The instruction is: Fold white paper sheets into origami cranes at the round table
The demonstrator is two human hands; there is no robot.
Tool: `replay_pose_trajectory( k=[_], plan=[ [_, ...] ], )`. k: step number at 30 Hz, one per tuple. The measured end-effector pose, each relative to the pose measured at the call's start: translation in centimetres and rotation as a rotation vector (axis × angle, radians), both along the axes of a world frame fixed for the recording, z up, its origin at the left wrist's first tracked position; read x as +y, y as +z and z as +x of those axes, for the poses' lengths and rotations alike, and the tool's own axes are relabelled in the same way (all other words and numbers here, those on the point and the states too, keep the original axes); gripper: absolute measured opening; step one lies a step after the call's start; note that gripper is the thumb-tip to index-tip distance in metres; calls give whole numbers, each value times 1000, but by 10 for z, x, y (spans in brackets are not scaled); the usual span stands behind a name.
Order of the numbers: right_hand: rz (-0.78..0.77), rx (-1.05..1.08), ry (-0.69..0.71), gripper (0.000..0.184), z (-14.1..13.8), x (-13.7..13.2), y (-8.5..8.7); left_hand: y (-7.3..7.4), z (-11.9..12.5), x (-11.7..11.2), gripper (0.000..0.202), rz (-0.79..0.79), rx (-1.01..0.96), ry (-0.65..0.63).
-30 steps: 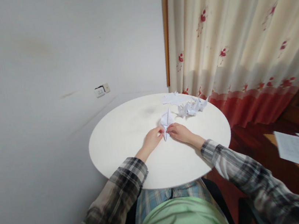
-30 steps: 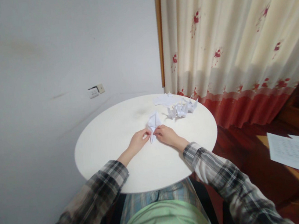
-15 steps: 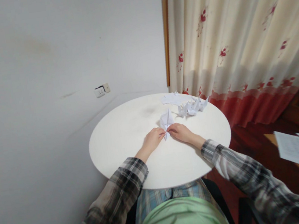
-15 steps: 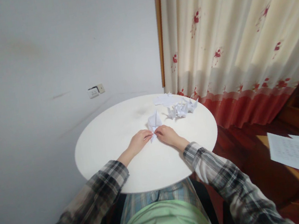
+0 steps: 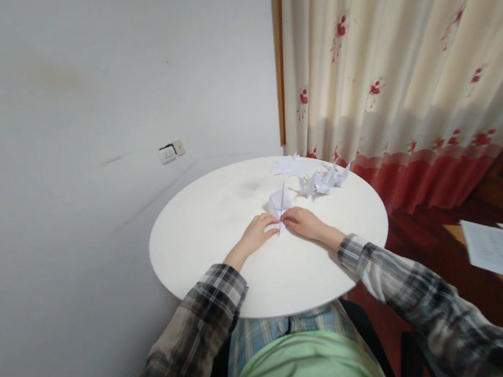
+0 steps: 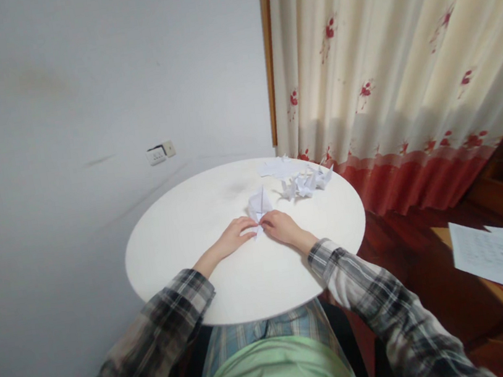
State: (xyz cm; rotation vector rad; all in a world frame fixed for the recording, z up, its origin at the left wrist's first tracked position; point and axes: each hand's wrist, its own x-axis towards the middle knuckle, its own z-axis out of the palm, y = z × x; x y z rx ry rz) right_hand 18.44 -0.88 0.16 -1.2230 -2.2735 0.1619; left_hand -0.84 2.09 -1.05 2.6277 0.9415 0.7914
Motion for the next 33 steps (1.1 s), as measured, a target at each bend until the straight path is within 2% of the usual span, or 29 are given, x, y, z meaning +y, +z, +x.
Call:
replay_pose_trajectory(
  k=[5, 14, 21, 27, 29, 33],
  plan=[
    [11, 17, 9, 20, 1, 1, -2, -2, -2, 4, 26, -33, 21, -16],
    [5, 38, 13, 19, 1, 3, -4, 4, -2, -4, 25, -93, -33, -2],
    [7, 60, 23, 17, -2, 1, -1, 11, 1, -7, 7, -134, -120, -6],
    [-13, 120, 56, 17, -4, -1, 2, 10, 1, -7, 6, -157, -133, 8],
    [-20, 137, 52, 17, -4, -2, 2, 8, 0, -6, 2, -143, -133, 29],
    [-27, 142, 43, 16, -4, -1, 1, 3, -5, -1, 20, -39, -118, 171]
  ],
)
